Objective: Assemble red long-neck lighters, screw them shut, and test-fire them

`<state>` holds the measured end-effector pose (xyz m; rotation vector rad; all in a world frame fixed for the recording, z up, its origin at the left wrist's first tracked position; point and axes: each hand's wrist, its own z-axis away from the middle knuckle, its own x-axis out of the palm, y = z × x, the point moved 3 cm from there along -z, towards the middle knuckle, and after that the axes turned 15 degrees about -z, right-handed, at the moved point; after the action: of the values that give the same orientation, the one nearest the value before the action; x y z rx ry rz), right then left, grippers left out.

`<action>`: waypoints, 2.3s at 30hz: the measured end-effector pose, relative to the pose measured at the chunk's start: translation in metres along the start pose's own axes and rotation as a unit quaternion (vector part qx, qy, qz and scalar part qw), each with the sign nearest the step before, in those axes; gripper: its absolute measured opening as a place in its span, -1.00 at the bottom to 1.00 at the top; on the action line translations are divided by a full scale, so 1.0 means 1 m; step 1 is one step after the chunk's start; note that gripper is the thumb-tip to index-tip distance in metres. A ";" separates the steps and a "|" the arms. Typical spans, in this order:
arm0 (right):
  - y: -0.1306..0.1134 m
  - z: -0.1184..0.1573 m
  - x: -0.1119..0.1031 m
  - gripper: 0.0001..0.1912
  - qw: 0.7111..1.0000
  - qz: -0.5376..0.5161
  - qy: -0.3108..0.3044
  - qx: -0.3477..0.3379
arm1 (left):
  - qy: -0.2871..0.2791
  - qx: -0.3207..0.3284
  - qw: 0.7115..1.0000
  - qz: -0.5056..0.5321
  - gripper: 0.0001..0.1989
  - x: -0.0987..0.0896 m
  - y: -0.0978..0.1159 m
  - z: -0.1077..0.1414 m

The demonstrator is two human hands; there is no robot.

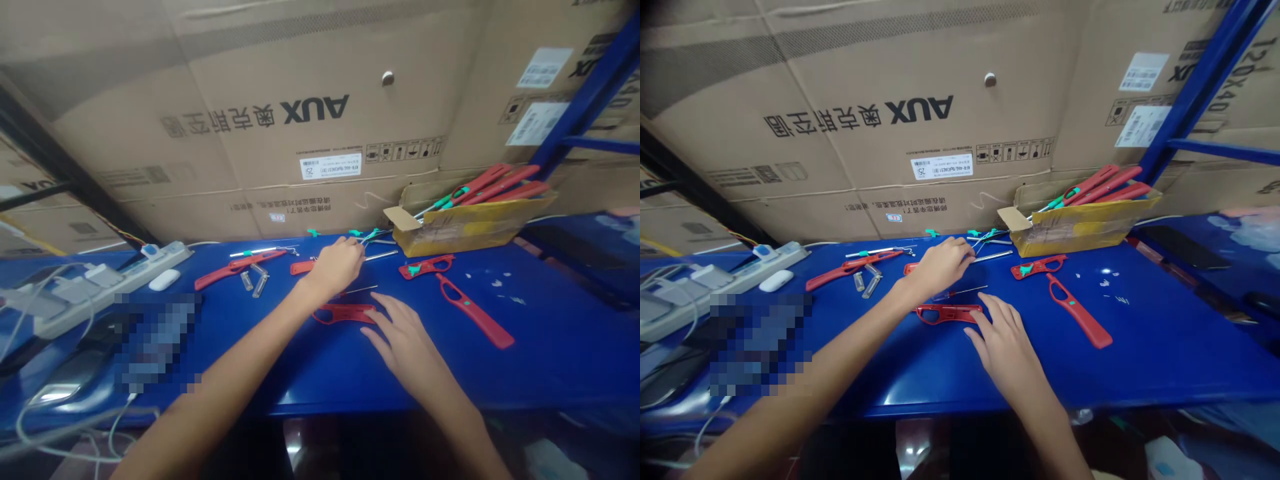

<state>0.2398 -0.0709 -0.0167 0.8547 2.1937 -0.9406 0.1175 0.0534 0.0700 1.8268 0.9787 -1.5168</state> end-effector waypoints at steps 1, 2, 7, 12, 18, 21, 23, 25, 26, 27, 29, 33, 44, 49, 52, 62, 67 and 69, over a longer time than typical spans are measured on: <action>0.000 0.000 0.000 -0.73 1.000 0.003 0.003 0.000 | -0.012 0.008 1.000 -0.008 -0.84 0.005 -0.005 -0.011; -0.001 0.000 0.000 -0.73 1.000 0.004 0.005 0.000 | -0.026 0.013 0.999 -0.014 -0.89 0.010 -0.008 -0.018; -0.005 -0.002 -0.005 -0.75 1.000 0.004 0.016 -0.002 | -0.042 0.002 0.999 -0.003 -0.84 0.036 -0.012 -0.026; -0.009 -0.004 -0.012 -0.77 0.999 -0.007 0.039 -0.001 | -0.023 0.010 0.996 0.086 -0.79 0.031 -0.029 -0.026; -0.008 -0.010 -0.028 -0.76 0.992 -0.080 0.097 0.007 | 0.003 0.037 0.963 0.267 -0.79 -0.013 -0.068 -0.012; -0.003 -0.032 -0.039 -0.67 0.984 -0.148 0.094 0.021 | 0.025 -0.007 0.864 0.503 -0.75 -0.024 -0.079 0.008; 0.000 -0.057 -0.041 -0.57 0.976 -0.207 0.057 0.044 | 0.046 -0.043 0.780 0.622 -0.77 -0.020 -0.081 0.022; 0.002 -0.085 -0.036 -0.53 0.960 -0.274 0.001 0.059 | 0.065 -0.057 0.729 0.679 -0.78 -0.011 -0.080 0.033; 0.002 -0.098 -0.031 -0.51 0.949 -0.308 -0.028 0.062 | 0.077 -0.060 0.712 0.695 -0.78 -0.006 -0.079 0.038; 0.003 -0.108 -0.024 -0.50 0.935 -0.341 -0.060 0.070 | 0.085 -0.064 0.699 0.707 -0.78 0.000 -0.079 0.042; 0.004 -0.123 -0.010 -0.50 0.915 -0.379 -0.110 0.086 | 0.098 -0.076 0.681 0.722 -0.77 0.012 -0.078 0.050; 0.003 -0.123 0.010 -0.68 0.932 -0.345 -0.093 0.061 | 0.089 -0.106 0.655 0.743 -0.71 0.032 -0.076 0.062; 0.002 -0.099 0.011 -0.74 0.919 -0.375 -0.055 0.108 | 0.034 -0.092 0.647 0.756 -0.64 0.034 -0.060 0.070; 0.002 -0.099 0.006 -0.72 0.934 -0.340 -0.045 0.097 | 0.043 -0.099 0.670 0.735 -0.60 0.035 -0.064 0.071; 0.000 -0.099 0.004 -0.72 0.937 -0.332 -0.053 0.093 | 0.034 -0.090 0.692 0.715 -0.58 0.037 -0.064 0.072; 0.000 -0.100 -0.001 -0.74 0.949 -0.312 0.024 0.026 | 0.053 -0.115 0.673 0.729 -0.57 0.040 -0.053 0.074; -0.003 -0.096 0.001 -0.65 0.954 -0.290 0.035 -0.068 | 0.026 -0.130 0.645 0.753 -0.55 0.042 -0.042 0.078; -0.006 -0.094 0.004 -0.64 0.952 -0.293 0.043 -0.079 | 0.007 -0.129 0.654 0.745 -0.51 0.046 -0.037 0.079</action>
<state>0.2083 0.0005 0.0368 0.1572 2.6163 -0.9805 0.0463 0.0194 0.0107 1.5339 -0.4339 -0.2408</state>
